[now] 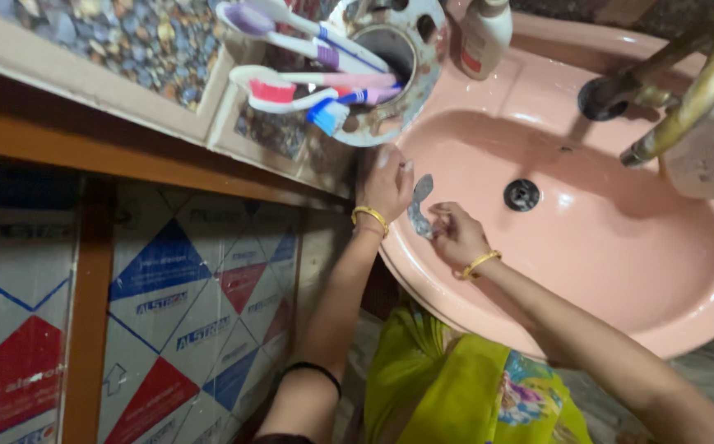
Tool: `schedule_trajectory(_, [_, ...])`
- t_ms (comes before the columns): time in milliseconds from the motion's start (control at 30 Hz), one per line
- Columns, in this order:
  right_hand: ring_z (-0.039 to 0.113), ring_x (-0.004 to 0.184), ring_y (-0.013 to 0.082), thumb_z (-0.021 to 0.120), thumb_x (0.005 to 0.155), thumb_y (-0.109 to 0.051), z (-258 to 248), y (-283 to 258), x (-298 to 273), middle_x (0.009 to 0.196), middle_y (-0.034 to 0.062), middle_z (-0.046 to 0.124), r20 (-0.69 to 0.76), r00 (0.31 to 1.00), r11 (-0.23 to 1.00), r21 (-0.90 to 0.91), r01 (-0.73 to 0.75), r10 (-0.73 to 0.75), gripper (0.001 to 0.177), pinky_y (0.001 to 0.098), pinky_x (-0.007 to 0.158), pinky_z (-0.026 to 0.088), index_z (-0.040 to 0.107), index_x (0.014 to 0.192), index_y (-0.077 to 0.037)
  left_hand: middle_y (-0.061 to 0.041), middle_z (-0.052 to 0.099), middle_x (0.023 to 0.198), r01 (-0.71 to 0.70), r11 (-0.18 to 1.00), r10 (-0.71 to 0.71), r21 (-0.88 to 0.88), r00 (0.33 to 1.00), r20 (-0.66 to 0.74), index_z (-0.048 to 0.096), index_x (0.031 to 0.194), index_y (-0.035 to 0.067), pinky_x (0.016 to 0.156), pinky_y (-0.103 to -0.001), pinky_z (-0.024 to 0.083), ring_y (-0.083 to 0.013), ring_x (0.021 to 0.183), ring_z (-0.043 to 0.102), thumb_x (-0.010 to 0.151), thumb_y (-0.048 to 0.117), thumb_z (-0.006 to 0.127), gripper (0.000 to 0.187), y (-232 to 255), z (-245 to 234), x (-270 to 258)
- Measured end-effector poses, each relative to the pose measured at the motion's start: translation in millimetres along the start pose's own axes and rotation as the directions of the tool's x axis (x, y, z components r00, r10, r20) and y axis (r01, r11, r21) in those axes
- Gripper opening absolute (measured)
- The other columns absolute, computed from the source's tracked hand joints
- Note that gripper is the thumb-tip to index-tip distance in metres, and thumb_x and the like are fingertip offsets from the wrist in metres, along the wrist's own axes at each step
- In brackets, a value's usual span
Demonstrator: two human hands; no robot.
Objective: The person scrubs a pink bathroom sink with a dark cloth, moving the cloth over the basin and around the drain. The person then rinses the cloth under running water from the faucet and wrings it out.
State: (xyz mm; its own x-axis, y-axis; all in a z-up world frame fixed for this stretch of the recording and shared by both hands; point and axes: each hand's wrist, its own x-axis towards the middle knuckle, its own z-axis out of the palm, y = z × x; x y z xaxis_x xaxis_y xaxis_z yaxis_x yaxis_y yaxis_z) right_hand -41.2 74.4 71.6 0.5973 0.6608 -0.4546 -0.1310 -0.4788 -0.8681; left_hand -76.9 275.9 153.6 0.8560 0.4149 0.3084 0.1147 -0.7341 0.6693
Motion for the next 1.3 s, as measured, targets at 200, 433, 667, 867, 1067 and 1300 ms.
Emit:
schedule_trajectory(200, [0.064, 0.088, 0.0098, 0.059, 0.089, 0.002, -0.9, 44.0, 12.1, 0.1, 0.0048, 0.071, 0.041, 0.998, 0.941, 0.335, 0.04, -0.057, 0.024, 0.0239, 0.076, 0.052, 0.066, 0.111, -0.005, -0.01, 0.064, 0.101, -0.372, 0.927, 0.358, 0.05, 0.917, 0.177, 0.066, 0.09, 0.01, 0.097, -0.047, 0.045, -0.034, 0.106, 0.059, 0.084, 0.017, 0.065, 0.009, 4.8, -13.9, -2.3])
schedule_trajectory(433, [0.054, 0.075, 0.0219, 0.052, 0.104, -0.012, 11.8, 38.0, 22.9, 0.099, 0.0103, 0.066, -0.041, 0.976, 0.916, 0.355, -0.186, 0.214, 0.017, 0.0406, 0.058, 0.042, 0.062, 0.115, -0.002, -0.008, 0.068, 0.091, -0.64, 0.689, 0.22, 0.34, 0.631, 0.744, 0.074, 0.083, 0.015, 0.098, -0.042, 0.038, -0.0259, 0.1, 0.059, 0.065, 0.031, 0.07, 0.024, 21.6, -22.2, 4.1])
schedule_trajectory(667, [0.067, 0.09, 0.017, 0.043, 0.103, -0.014, -37.1, 34.4, 3.9, 0.098, 0.0071, 0.066, -0.032, 0.994, 0.577, 0.816, -0.035, 0.106, 0.018, 0.0355, 0.086, 0.062, 0.055, 0.11, -0.003, -0.002, 0.07, 0.091, -0.458, 0.886, 0.367, 0.071, 0.788, 0.495, 0.071, 0.082, 0.016, 0.099, -0.041, 0.038, -0.0242, 0.102, 0.06, 0.073, 0.034, 0.072, 0.019, 16.4, -18.8, -3.8])
schedule_trajectory(867, [0.066, 0.089, 0.0107, 0.057, 0.103, -0.008, -40.8, 37.6, 5.8, 0.104, 0.0054, 0.07, 0.006, 0.996, 0.88, 0.468, 0.08, -0.094, 0.022, 0.0281, 0.082, 0.056, 0.066, 0.121, 0.002, -0.006, 0.067, 0.097, -0.247, 0.969, 0.224, -0.008, 0.863, 0.453, 0.07, 0.098, 0.015, 0.101, -0.041, 0.038, -0.0258, 0.103, 0.061, 0.075, 0.029, 0.071, 0.027, 16.7, -14.3, -5.1])
schedule_trajectory(1067, [0.07, 0.082, 0.0091, 0.063, 0.098, -0.005, -28.4, 40.6, 14.4, 0.094, 0.0029, 0.072, -0.221, 0.975, 0.875, 0.472, 0.102, 0.006, 0.012, 0.0256, 0.072, 0.06, 0.062, 0.11, -0.004, -0.017, 0.057, 0.112, -0.138, 0.981, 0.169, -0.14, 0.955, 0.245, 0.063, 0.107, 0.002, 0.098, -0.044, 0.041, -0.0357, 0.109, 0.056, 0.08, 0.038, 0.076, 0.046, 23.3, 1.1, -12.0])
schedule_trajectory(1300, [0.066, 0.094, 0.0104, 0.062, 0.101, -0.005, -33.4, 43.8, 6.0, 0.101, 0.0024, 0.069, -0.155, 0.986, 0.85, 0.511, 0.129, -0.056, 0.007, 0.0266, 0.084, 0.056, 0.062, 0.107, -0.006, -0.013, 0.066, 0.101, -0.063, 0.992, 0.106, -0.114, 0.898, 0.427, 0.072, 0.095, 0.011, 0.093, -0.046, 0.049, -0.0371, 0.104, 0.059, 0.092, 0.031, 0.068, 0.021, 17.9, 18.5, -30.2])
